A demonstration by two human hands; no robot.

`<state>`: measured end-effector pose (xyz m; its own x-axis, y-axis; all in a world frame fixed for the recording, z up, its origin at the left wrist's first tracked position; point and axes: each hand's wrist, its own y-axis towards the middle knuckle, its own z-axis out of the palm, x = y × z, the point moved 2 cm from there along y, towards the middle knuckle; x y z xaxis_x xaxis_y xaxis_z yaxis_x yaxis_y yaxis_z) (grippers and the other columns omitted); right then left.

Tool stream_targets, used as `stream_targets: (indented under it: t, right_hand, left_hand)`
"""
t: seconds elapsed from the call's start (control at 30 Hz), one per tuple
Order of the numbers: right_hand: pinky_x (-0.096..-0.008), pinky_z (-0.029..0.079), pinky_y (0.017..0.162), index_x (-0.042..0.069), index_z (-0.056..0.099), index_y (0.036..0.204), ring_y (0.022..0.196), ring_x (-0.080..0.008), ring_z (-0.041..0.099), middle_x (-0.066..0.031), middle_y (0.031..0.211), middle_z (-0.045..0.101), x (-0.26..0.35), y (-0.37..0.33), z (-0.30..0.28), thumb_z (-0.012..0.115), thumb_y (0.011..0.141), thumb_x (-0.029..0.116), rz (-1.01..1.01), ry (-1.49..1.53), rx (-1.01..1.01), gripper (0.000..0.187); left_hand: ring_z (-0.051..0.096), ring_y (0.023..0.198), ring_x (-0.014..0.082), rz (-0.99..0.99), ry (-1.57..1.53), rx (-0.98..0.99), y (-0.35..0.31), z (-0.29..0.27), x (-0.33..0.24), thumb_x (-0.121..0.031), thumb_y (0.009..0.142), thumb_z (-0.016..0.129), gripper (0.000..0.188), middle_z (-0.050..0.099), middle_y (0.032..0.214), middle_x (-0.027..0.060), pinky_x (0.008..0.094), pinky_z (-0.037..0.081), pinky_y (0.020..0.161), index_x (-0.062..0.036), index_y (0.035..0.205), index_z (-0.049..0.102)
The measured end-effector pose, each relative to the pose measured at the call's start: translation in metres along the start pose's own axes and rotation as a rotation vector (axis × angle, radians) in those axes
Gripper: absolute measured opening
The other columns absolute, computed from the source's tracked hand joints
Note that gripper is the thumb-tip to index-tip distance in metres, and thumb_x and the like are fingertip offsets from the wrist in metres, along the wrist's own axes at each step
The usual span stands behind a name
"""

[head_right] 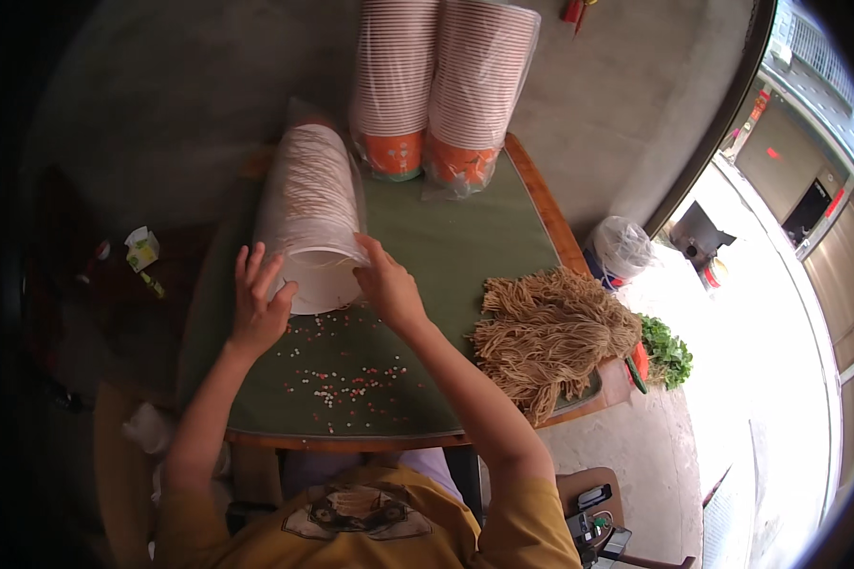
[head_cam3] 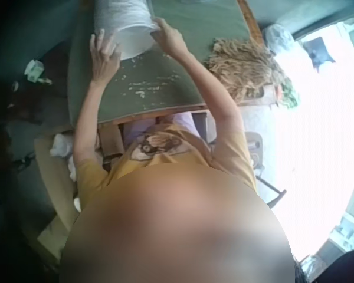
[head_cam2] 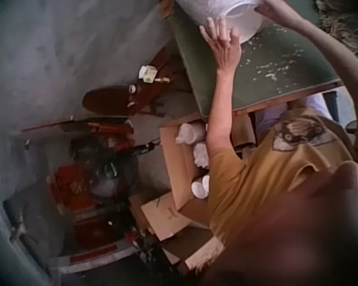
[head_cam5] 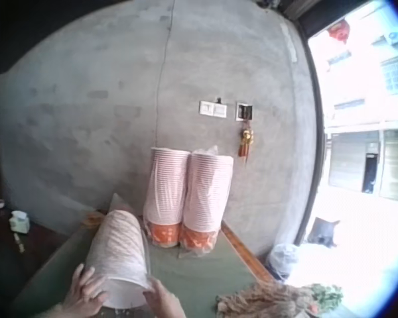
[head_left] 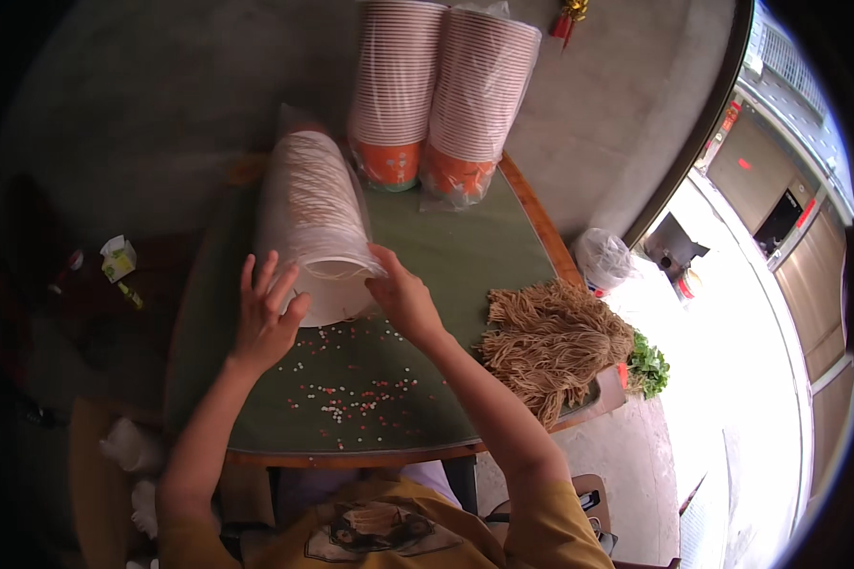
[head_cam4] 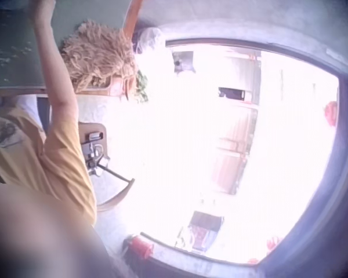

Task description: Packaging stacks of paper cups into plastic bags and threading small beads onto a wire.

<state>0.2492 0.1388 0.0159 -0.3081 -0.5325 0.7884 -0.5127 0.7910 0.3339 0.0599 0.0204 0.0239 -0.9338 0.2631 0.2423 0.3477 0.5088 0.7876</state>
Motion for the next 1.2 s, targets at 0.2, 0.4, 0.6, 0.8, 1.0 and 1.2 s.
stream_targets:
  t: [0.2,0.4,0.6,0.8,1.0,1.2]
  right_hand:
    - [-0.0449,0.049,0.078,0.018,0.042,0.132,0.095,-0.0416,0.061,-0.0223,0.1,0.064,-0.004,0.004,0.0,0.06,0.088,0.018,-0.055,-0.029,-0.043,0.048]
    - [-0.0401,0.051,0.074,0.018,0.046,0.134,0.086,-0.0308,0.067,-0.0193,0.098,0.066,-0.015,0.001,-0.01,0.054,0.092,0.017,-0.021,-0.026,0.076,0.043]
    - [-0.0411,0.052,0.071,0.016,0.051,0.129,0.08,-0.0322,0.068,-0.0198,0.089,0.066,-0.035,-0.009,-0.006,0.053,0.089,0.01,0.037,-0.019,0.004,0.04]
    - [-0.0484,0.051,0.071,0.011,0.055,0.119,0.082,-0.042,0.061,-0.0237,0.086,0.064,-0.024,-0.039,-0.002,0.05,0.088,0.011,0.109,-0.256,0.083,0.031]
    - [-0.0508,0.049,0.069,0.011,0.051,0.118,0.077,-0.0419,0.062,-0.0235,0.08,0.063,-0.008,-0.09,-0.007,0.049,0.085,0.007,0.005,-0.298,0.153,0.033]
    - [-0.0443,0.053,0.069,0.006,0.051,0.118,0.08,-0.0363,0.066,-0.0194,0.089,0.066,0.026,-0.124,-0.018,0.047,0.084,-0.001,-0.007,-0.104,0.179,0.034]
  left_hand:
    - [0.033,0.129,0.0439,-0.08,0.011,-0.015,0.029,0.009,-0.01,-0.006,0.076,0.068,0.029,0.036,0.133,0.0139,0.0593,0.029,0.107,-0.0116,0.103,0.059]
    - [0.028,0.135,0.039,-0.094,0.327,-0.003,0.011,0.012,-0.006,-0.008,0.08,0.066,0.009,0.033,0.143,0.0108,0.0568,0.03,0.107,-0.0058,0.087,0.061]
    - [0.022,0.137,0.0439,-0.448,0.355,0.079,0.01,0.013,-0.018,-0.011,0.082,0.062,0.008,0.023,0.15,0.0181,0.0539,0.029,0.109,-0.0042,0.085,0.062]
    - [0.031,0.132,0.0427,-0.587,0.085,0.075,-0.018,0.01,-0.041,0.01,0.081,0.052,0.048,0.015,0.151,0.0194,0.0447,0.037,0.105,-0.0157,0.121,0.057]
    - [0.052,0.109,0.0404,-0.864,-0.161,0.306,-0.061,-0.022,-0.038,0.019,0.076,0.044,0.071,0.044,0.128,0.0205,0.0425,0.048,0.085,-0.0221,0.133,0.048]
    - [0.058,0.094,0.0341,-0.819,-0.429,0.123,-0.042,-0.083,-0.076,0.018,0.079,0.041,0.053,0.056,0.107,0.0176,0.0387,0.05,0.078,-0.0073,0.124,0.054]
